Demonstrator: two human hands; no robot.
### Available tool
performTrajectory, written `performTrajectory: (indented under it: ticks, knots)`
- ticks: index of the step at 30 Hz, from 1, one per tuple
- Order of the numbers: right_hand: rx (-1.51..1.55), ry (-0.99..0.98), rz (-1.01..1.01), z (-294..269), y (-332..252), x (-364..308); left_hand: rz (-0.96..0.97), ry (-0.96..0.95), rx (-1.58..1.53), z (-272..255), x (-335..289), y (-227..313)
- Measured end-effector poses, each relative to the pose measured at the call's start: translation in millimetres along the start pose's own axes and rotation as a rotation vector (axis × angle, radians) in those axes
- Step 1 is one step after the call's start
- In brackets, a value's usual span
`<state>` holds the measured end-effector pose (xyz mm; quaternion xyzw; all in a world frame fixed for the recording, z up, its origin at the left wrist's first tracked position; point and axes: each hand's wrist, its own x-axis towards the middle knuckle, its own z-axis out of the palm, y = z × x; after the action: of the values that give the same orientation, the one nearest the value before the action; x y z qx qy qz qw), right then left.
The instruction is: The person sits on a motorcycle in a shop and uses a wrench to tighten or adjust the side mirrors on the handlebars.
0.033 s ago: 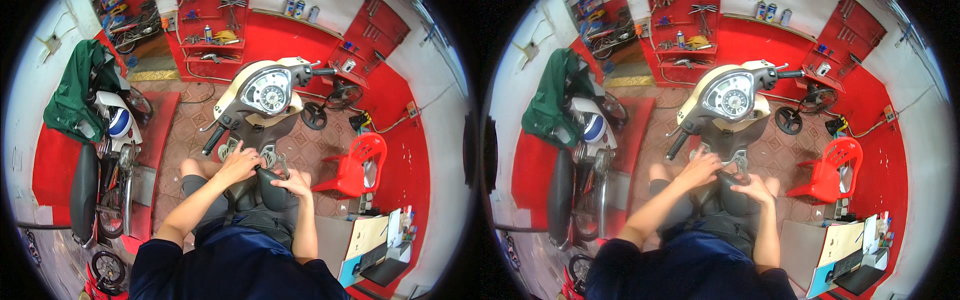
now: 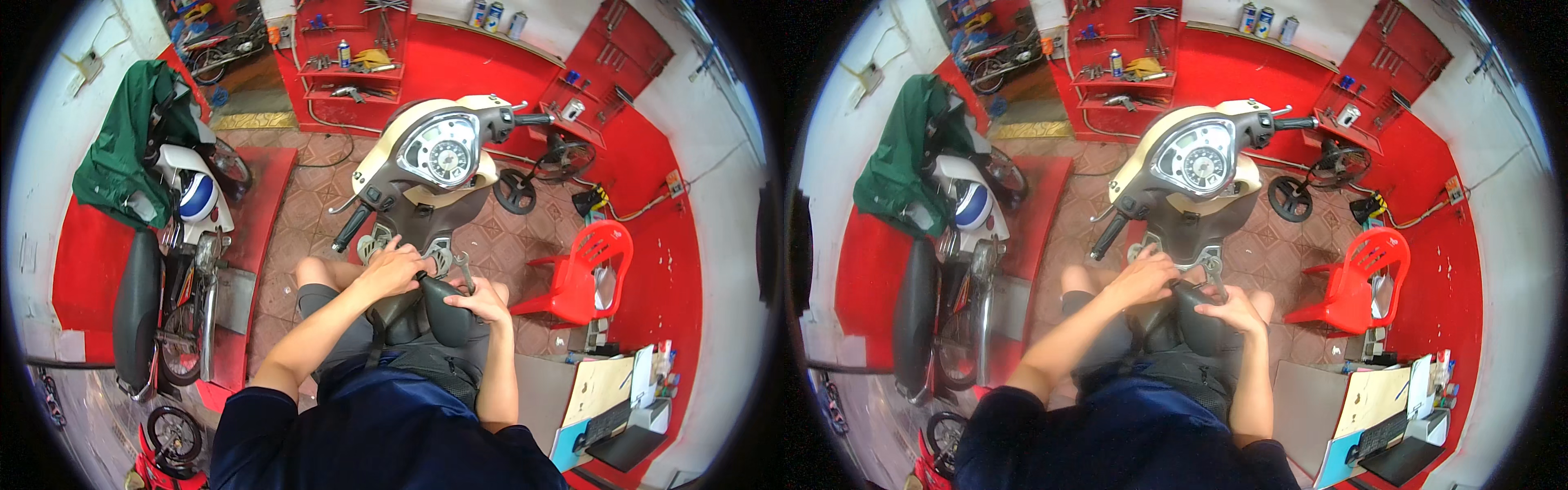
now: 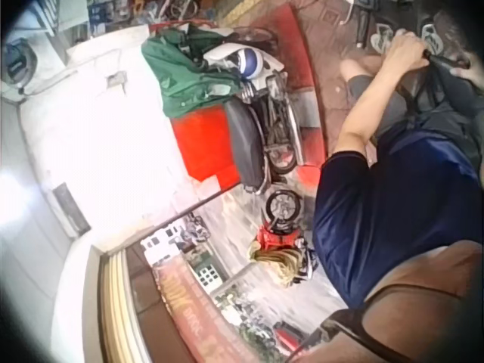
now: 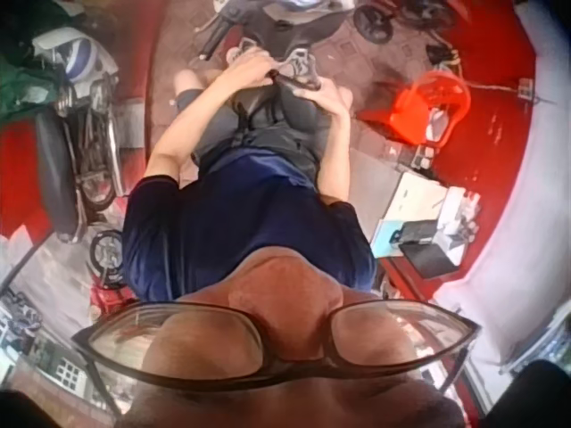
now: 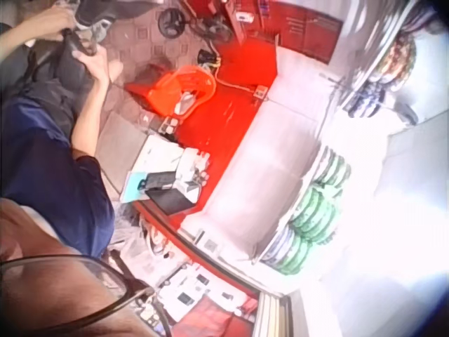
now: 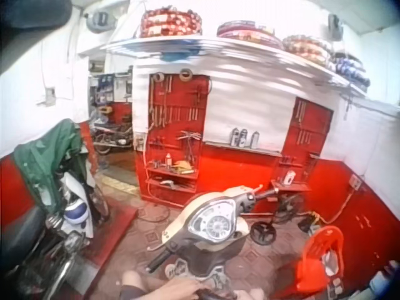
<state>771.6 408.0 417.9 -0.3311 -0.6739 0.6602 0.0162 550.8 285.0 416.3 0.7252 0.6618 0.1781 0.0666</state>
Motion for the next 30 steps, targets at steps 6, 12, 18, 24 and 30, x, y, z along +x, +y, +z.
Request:
performTrajectory:
  ticks: [6,12,18,24,30]
  knots:
    - [0.191,-0.054,-0.051,-14,17,6,-0.044,-0.176,-0.202,-5,-2,-7]
    - [0.841,-0.208,0.064,-20,64,26,-0.331,0.32,-0.984,-53,-15,-47]
    - [0.579,-0.218,0.265,19,73,36,-0.277,0.569,-1.077,-131,1,-115]
    - [0.583,-0.19,0.267,19,80,38,-0.468,0.613,-1.176,-140,18,-147]
    - [0.587,-0.158,0.267,17,81,35,-0.487,0.661,-1.202,-116,27,-170]
